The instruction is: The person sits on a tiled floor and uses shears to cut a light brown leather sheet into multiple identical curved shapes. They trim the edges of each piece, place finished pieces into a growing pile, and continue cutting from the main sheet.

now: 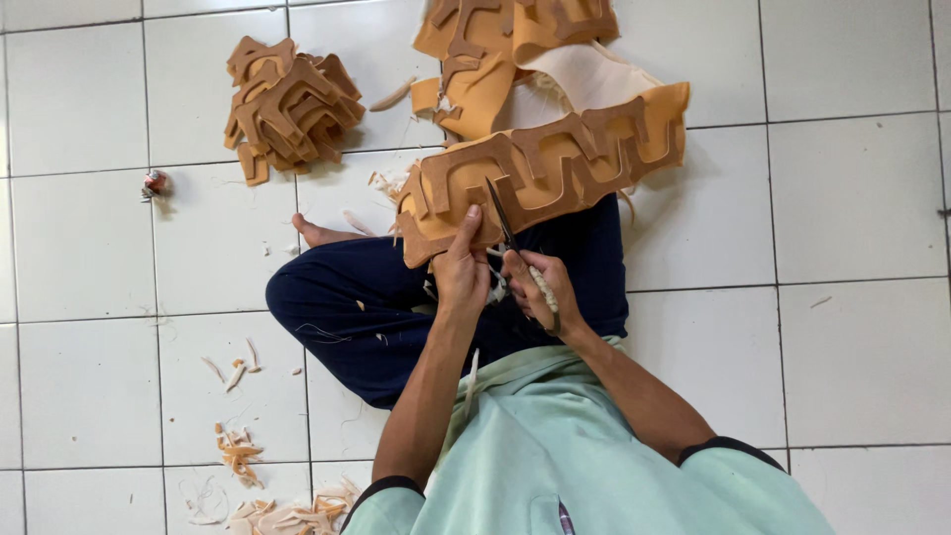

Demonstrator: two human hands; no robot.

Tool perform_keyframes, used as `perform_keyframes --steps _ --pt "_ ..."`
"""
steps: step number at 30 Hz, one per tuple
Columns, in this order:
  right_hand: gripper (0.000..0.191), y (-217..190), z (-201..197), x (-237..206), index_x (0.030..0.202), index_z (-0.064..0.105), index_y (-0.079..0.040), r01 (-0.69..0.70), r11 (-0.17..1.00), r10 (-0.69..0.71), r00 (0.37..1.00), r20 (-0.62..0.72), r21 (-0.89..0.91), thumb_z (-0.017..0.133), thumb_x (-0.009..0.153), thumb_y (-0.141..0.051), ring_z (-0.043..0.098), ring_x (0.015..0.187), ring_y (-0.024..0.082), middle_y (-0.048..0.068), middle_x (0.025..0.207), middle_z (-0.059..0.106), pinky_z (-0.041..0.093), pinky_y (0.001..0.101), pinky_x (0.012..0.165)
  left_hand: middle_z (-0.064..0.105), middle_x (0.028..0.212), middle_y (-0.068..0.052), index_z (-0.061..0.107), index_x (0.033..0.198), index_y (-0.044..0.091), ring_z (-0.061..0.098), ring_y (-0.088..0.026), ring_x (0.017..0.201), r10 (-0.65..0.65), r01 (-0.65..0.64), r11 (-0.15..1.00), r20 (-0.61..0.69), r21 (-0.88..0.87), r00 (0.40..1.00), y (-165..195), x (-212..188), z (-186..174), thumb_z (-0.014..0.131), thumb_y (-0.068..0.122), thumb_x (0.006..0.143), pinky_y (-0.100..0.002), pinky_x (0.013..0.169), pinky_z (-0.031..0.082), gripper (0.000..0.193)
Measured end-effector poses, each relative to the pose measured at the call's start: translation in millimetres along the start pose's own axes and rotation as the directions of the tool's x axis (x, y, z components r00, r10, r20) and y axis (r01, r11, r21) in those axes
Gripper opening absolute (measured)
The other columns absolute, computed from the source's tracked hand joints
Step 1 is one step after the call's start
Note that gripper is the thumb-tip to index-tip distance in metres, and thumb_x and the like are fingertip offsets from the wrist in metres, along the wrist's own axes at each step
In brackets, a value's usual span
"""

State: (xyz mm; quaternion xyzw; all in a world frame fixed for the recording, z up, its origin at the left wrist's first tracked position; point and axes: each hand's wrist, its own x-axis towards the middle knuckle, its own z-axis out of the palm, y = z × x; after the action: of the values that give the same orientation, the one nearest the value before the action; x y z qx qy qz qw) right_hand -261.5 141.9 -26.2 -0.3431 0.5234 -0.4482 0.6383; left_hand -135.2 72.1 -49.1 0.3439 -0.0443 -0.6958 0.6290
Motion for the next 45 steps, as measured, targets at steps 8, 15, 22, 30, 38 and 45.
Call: perform_keyframes --steps 8,15,22,30,38,45 --pt "0.055 -7.4 -10.4 -3.8 0.089 0.062 -0.003 0.019 0.993 -0.008 0.996 0.086 -0.12 0.054 0.1 -0.056 0.042 0.041 0.005 -0.004 0.057 0.046 0.034 0.0215 0.038 0.071 0.11 -0.013 0.059 0.121 -0.006 0.073 -0.025 0.098 -0.199 0.196 0.978 0.033 0.077 0.979 42.4 20.9 0.1 0.07 0.0 0.089 -0.039 0.085 0.066 0.034" --pt "0.059 -31.6 -38.6 4.0 0.104 0.068 -0.004 0.136 0.948 -0.053 0.959 0.28 -0.288 0.05 0.101 -0.06 0.048 0.051 0.003 -0.007 0.064 0.049 0.041 0.0206 0.045 0.072 0.099 -0.016 0.063 0.118 -0.01 0.071 -0.022 0.079 -0.315 0.12 0.806 0.247 0.58 0.916 103.4 22.0 6.6 0.073 0.002 0.094 -0.03 0.067 0.06 0.029" --pt "0.059 -50.2 -44.2 9.7 0.089 0.068 -0.001 0.091 0.884 0.025 0.97 0.241 -0.459 0.059 0.097 -0.058 0.047 0.048 0.006 -0.004 0.059 0.047 0.039 0.0232 0.043 0.074 0.091 -0.013 0.065 0.113 -0.009 0.071 -0.018 0.075 -0.275 -0.047 0.691 0.322 0.721 0.906 127.9 8.8 30.7 0.079 0.01 0.088 -0.029 0.066 0.06 0.035" --pt "0.062 -87.2 -64.7 35.0 0.085 0.065 -0.003 0.269 0.792 0.109 0.821 0.56 -0.548 0.052 0.096 -0.062 0.056 0.054 0.009 -0.001 0.065 0.056 0.049 0.0268 0.049 0.073 0.088 -0.01 0.065 0.115 -0.004 0.072 -0.017 0.074 -0.443 -0.217 0.322 0.349 0.921 0.826 151.9 10.8 48.0 0.085 0.023 0.078 -0.027 0.063 0.06 0.05" --pt "0.062 -101.8 -73.1 46.3 0.081 0.071 -0.001 0.392 0.509 0.142 0.839 0.525 -0.766 0.065 0.089 -0.062 0.053 0.056 0.017 0.005 0.06 0.055 0.046 0.035 0.053 0.073 0.098 -0.016 0.063 0.122 -0.008 0.07 -0.019 0.084 -0.447 -0.27 0.236 0.351 0.934 0.823 160.5 17.2 35.1 0.087 0.024 0.08 -0.027 0.073 0.056 0.058" --pt "0.064 -71.0 -38.1 23.6 0.103 0.064 -0.004 0.244 0.908 0.001 0.812 0.583 -0.342 0.047 0.098 -0.066 0.05 0.054 0.005 -0.005 0.064 0.049 0.043 0.023 0.049 0.072 0.113 -0.016 0.056 0.128 -0.007 0.074 -0.023 0.101 -0.313 -0.161 0.602 0.417 0.782 0.854 159.9 6.4 20.2 0.08 0.017 0.087 -0.036 0.087 0.065 0.053"
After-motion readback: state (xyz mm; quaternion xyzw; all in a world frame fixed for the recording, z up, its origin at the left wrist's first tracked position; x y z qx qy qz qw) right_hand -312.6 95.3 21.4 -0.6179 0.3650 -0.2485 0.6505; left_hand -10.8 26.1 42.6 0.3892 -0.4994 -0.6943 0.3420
